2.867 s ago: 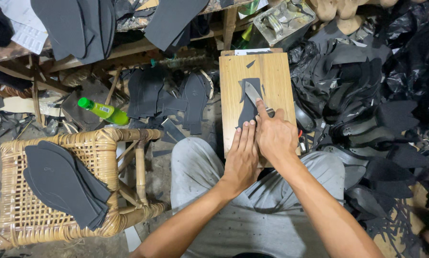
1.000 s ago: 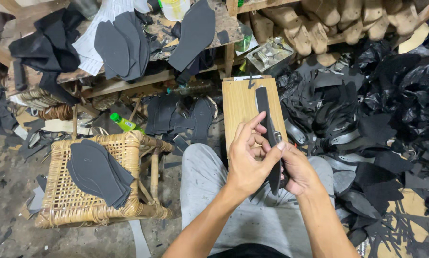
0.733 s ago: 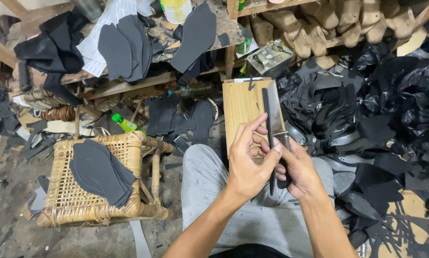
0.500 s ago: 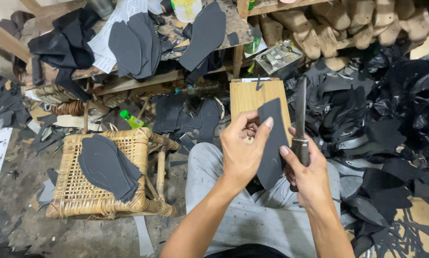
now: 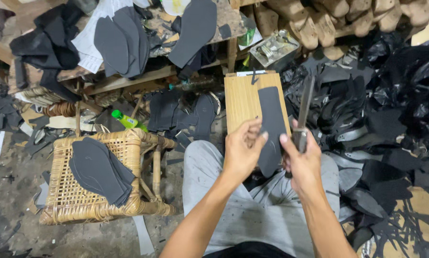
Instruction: The person uses a knife to trim the edges of a black shoe insole on a small wooden board. They repeatedly cut along the perimeter, flip the insole, and continue trimming until the shape is refined. Finished insoles are placed on a nearby wicker stool.
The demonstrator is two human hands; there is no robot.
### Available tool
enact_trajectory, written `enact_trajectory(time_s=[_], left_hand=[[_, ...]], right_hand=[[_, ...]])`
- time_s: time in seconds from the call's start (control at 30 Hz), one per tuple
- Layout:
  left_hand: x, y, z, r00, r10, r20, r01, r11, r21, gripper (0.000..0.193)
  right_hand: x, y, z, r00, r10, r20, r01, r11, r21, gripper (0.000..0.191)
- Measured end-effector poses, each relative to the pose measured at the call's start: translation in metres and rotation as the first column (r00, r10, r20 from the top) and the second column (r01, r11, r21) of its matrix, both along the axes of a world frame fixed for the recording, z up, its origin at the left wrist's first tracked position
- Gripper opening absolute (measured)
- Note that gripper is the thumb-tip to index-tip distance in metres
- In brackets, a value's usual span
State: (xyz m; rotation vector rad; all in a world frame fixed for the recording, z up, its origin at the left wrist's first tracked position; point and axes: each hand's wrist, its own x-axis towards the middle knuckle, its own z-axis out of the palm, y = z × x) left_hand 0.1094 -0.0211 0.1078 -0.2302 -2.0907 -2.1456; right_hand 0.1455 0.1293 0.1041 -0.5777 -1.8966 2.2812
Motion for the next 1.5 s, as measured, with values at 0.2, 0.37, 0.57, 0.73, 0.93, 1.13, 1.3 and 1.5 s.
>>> enact_trajectory(time_s=[0.2,0.37,0.57,0.73,0.93,1.13,1.3,1.5], left_hand=[[-0.067,-0.001,-0.088,0.978,0.164,-0.126,-0.206,0.737,-0.644,0.061],[-0.049,0.009,-0.126,0.946,-0.032,-0.323,-0.241,0.597,-0.765,0.053],[-0.04,0.024,-0.133,0.955,-0.043,-0.294,-0.222,0.554,-0.802,0.055],[-0.039,0.022,-0.13,0.953,-0.053,-0.298,-0.212,0.585,-0.783,0.054],[-0.041,0.022,-0.136,0.955,-0.065,-0.291,-0.193,0.607,-0.771,0.052],[-0.041,0.023,-0.136,0.946,-0.071,-0.318,-0.216,0.592,-0.776,0.053],[-0.04,0.023,-0.131,0.947,-0.071,-0.313,-0.214,0.589,-0.78,0.053],[-0.038,0.022,-0.13,0.955,-0.049,-0.294,-0.199,0.629,-0.752,0.049]], right_hand=[[-0.039,0.03,-0.064,0.95,0.194,-0.246,0.03,0.726,0.687,0.042],[-0.033,0.026,-0.07,0.973,0.206,0.105,-0.166,0.305,0.938,0.046],[-0.036,-0.005,-0.055,0.968,0.169,0.185,-0.199,0.073,0.977,0.042],[-0.032,-0.011,-0.046,0.967,0.236,0.097,-0.091,-0.035,0.995,0.038],[-0.034,-0.016,-0.048,0.964,0.232,0.127,-0.106,-0.103,0.989,0.038],[-0.04,-0.018,-0.05,0.965,0.231,0.12,-0.104,-0.081,0.991,0.039],[-0.046,-0.018,-0.054,0.969,0.216,0.117,-0.106,-0.059,0.993,0.041],[-0.06,-0.02,-0.058,0.965,0.239,0.112,-0.101,-0.056,0.993,0.039]])
